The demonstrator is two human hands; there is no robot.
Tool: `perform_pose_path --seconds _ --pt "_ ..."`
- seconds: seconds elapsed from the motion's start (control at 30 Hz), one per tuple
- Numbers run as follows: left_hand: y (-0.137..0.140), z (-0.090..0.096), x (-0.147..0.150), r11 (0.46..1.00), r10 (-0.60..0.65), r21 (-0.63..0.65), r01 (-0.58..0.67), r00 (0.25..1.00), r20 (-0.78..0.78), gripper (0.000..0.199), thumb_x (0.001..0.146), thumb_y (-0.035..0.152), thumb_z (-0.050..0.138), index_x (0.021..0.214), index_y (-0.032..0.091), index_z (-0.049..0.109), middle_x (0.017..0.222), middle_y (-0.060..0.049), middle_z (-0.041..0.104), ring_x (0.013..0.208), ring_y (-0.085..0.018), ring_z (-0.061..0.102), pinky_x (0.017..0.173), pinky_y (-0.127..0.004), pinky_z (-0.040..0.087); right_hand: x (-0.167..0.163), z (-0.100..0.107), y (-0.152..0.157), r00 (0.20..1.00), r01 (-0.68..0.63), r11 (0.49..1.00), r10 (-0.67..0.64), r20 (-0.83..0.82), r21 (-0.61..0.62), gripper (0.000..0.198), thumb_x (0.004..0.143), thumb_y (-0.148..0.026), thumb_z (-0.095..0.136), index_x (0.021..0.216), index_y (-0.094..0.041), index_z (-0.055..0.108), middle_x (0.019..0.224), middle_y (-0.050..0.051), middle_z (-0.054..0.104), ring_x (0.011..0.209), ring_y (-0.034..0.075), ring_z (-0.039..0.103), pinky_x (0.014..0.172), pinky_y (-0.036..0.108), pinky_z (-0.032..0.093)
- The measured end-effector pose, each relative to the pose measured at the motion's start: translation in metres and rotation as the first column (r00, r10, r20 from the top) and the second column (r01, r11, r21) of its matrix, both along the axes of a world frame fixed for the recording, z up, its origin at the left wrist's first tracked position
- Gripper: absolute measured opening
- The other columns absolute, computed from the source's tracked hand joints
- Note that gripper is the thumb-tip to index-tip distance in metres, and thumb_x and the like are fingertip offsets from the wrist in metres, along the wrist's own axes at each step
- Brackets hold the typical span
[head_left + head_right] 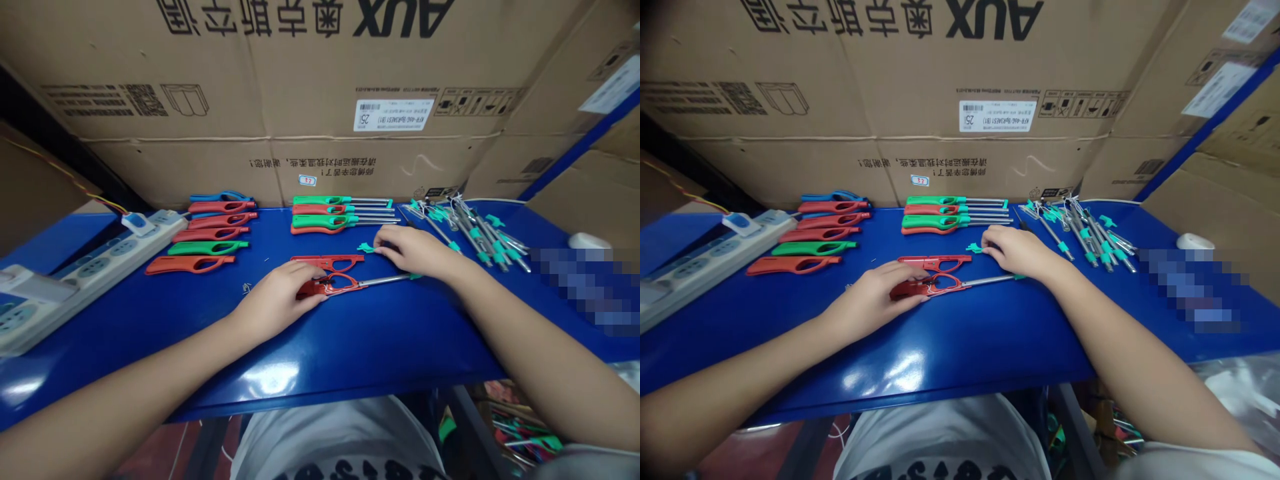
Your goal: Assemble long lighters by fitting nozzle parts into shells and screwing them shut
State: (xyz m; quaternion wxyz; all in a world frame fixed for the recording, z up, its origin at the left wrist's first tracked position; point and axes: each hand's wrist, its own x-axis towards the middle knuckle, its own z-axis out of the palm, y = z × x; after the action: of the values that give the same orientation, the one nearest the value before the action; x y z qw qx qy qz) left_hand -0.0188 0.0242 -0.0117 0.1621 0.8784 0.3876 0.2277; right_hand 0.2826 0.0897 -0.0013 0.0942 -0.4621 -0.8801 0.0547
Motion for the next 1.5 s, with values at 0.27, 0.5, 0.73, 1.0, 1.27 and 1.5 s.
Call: perform_pose_path --seconds 0.27,0.5,0.73,1.0,1.27,1.5 --pt "0.001 -0.005 0.002 1.000 -0.020 0.015 0.020 0.999 0.031 0.021 0.091 0.022 0.071 0.111 0.016 0.068 0.109 -0.008 0.072 0.103 -0.023 0.066 0.091 -0.037 0.054 -0.021 0.007 -0.020 0.921 -0.283 0.957 0.250 -0.299 -0.071 0.016 0.097 -0.030 0.056 0.094 -0.018 0.067 0.094 0.005 0.067 0.084 0.017 0.062 0.077 0.029 0.047" --pt "0.000 -0.006 0.003 1.000 -0.024 -0.018 0.025 0.999 0.036 0.018 0.094 0.024 0.066 0.110 0.015 0.068 0.112 -0.011 0.069 0.105 -0.025 0.064 0.090 -0.039 0.054 -0.038 0.002 -0.034 0.919 -0.353 0.928 0.320 -0.231 -0.119 0.014 0.098 -0.025 0.056 0.097 -0.019 0.069 0.103 0.006 0.067 0.087 0.017 0.064 0.077 0.028 0.047" --pt "0.001 -0.008 0.003 1.000 -0.017 -0.015 0.018 0.998 0.056 0.018 0.092 0.023 0.069 0.107 0.014 0.068 0.109 -0.011 0.069 0.104 -0.024 0.065 0.090 -0.038 0.054 -0.045 -0.006 -0.035 0.911 -0.367 0.924 0.333 -0.244 -0.108 0.014 0.098 -0.023 0.055 0.096 -0.018 0.067 0.101 0.006 0.067 0.087 0.017 0.063 0.076 0.028 0.046" --pt "-0.001 -0.004 0.004 0.998 0.007 -0.069 -0.003 0.998 0.055 0.018 0.090 0.023 0.071 0.106 0.016 0.069 0.103 -0.007 0.069 0.097 -0.022 0.066 0.085 -0.035 0.054 -0.048 -0.006 -0.039 0.910 -0.378 0.924 0.358 -0.208 -0.061 0.011 0.096 -0.018 0.051 0.087 -0.018 0.057 0.090 0.004 0.063 0.075 0.015 0.056 0.066 0.026 0.039" --pt "-0.002 -0.004 0.006 0.999 0.016 -0.049 -0.014 0.999 0.040 0.016 0.089 0.022 0.072 0.103 0.015 0.069 0.101 -0.007 0.069 0.095 -0.022 0.065 0.085 -0.034 0.054 -0.050 -0.005 -0.040 0.916 -0.380 0.922 0.364 -0.171 -0.077 0.011 0.095 -0.019 0.051 0.089 -0.019 0.061 0.091 0.003 0.064 0.078 0.016 0.058 0.066 0.026 0.036" --pt "-0.004 -0.003 0.007 0.999 0.002 -0.044 0.000 0.998 0.055 0.020 0.089 0.021 0.072 0.107 0.016 0.064 0.107 -0.007 0.070 0.100 -0.022 0.065 0.091 -0.037 0.054 -0.050 -0.003 -0.043 0.919 -0.382 0.922 0.374 -0.123 -0.057 0.016 0.097 -0.022 0.048 0.089 -0.018 0.061 0.088 0.004 0.064 0.074 0.015 0.056 0.065 0.027 0.036"
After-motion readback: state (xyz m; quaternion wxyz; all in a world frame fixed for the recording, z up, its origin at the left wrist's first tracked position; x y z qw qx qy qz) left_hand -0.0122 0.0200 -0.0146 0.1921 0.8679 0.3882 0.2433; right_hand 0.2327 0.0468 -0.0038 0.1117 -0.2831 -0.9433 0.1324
